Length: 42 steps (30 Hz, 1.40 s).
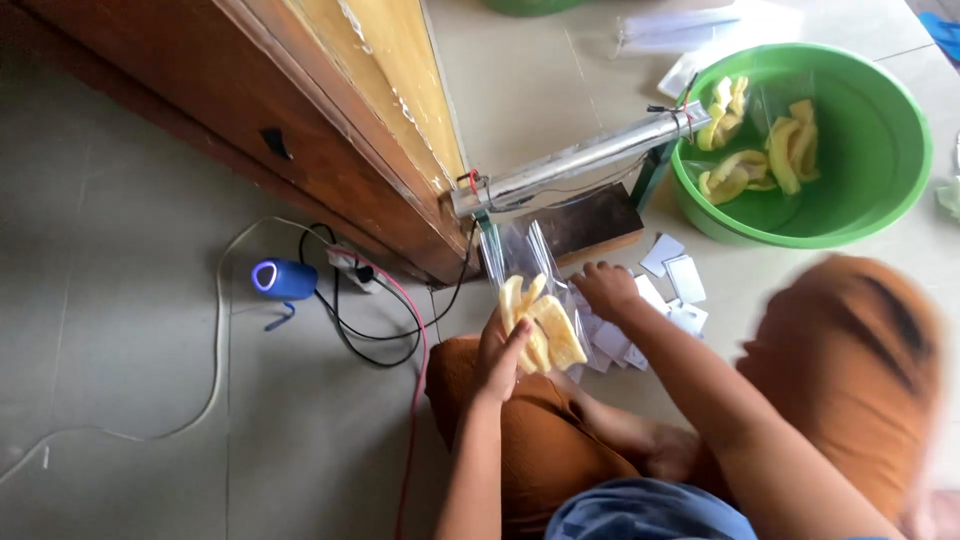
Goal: The person sits on the floor and packages yellow food items into clear plastic bags. They insert the items, place a label inside each bag, and use a handheld sealing device to close the bags before placing them into a green basin.
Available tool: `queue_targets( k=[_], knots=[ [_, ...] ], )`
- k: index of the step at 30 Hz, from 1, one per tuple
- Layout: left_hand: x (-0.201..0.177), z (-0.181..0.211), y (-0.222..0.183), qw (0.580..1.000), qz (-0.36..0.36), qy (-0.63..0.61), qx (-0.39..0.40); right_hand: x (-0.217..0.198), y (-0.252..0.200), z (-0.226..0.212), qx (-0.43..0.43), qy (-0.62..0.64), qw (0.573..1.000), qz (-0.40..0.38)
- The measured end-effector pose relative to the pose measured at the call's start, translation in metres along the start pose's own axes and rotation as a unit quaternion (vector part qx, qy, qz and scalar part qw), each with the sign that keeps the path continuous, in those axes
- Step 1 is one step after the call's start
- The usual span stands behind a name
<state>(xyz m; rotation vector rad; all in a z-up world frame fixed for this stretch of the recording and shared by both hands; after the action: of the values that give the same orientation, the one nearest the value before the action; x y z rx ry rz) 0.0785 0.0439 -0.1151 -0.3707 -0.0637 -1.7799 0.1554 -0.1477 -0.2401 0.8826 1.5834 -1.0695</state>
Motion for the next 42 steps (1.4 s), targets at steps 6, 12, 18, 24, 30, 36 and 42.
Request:
queue_targets(
  k=[6, 12, 18, 24, 30, 36, 42],
  knots=[
    [-0.003, -0.057, 0.011, 0.995, 0.087, -0.046, -0.020, -0.034, -0.012, 0.030, -0.003, 0.006, 0.996, -0.086],
    [0.003, -0.070, -0.017, 0.976, 0.206, -0.055, -0.048, -0.035, -0.053, 0.064, -0.024, 0.275, 0.958, -0.083],
    [0.012, -0.073, 0.007, 0.982, 0.185, -0.016, -0.029, -0.041, -0.056, 0.111, 0.062, 0.449, 0.891, 0.020],
    [0.033, -0.077, 0.021, 0.992, 0.123, -0.016, -0.030, -0.040, -0.065, 0.097, 0.077, 0.491, 0.868, -0.022],
    [0.037, -0.073, 0.045, 0.996, 0.064, 0.063, -0.020, -0.068, -0.067, 0.077, 0.001, 0.414, 0.910, -0.001],
    [0.019, -0.099, 0.045, 0.984, 0.102, 0.139, -0.035, -0.042, -0.059, 0.094, 0.024, 0.422, 0.906, 0.026],
    [0.021, -0.086, 0.045, 0.981, 0.108, 0.153, -0.045, -0.024, -0.055, 0.109, 0.077, 0.438, 0.896, -0.009]
  ],
)
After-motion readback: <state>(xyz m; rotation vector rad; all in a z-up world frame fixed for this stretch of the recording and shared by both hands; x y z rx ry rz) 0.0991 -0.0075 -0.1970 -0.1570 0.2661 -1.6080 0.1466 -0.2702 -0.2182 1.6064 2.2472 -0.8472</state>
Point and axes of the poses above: each hand's wrist, its own y-axis towards the middle knuckle, its own x-axis out of the palm, z = x × y, the point moved 7 cm from there along y, towards the middle knuckle, and after that the axes turned 4 degrees about y, right-handed, at the moved point
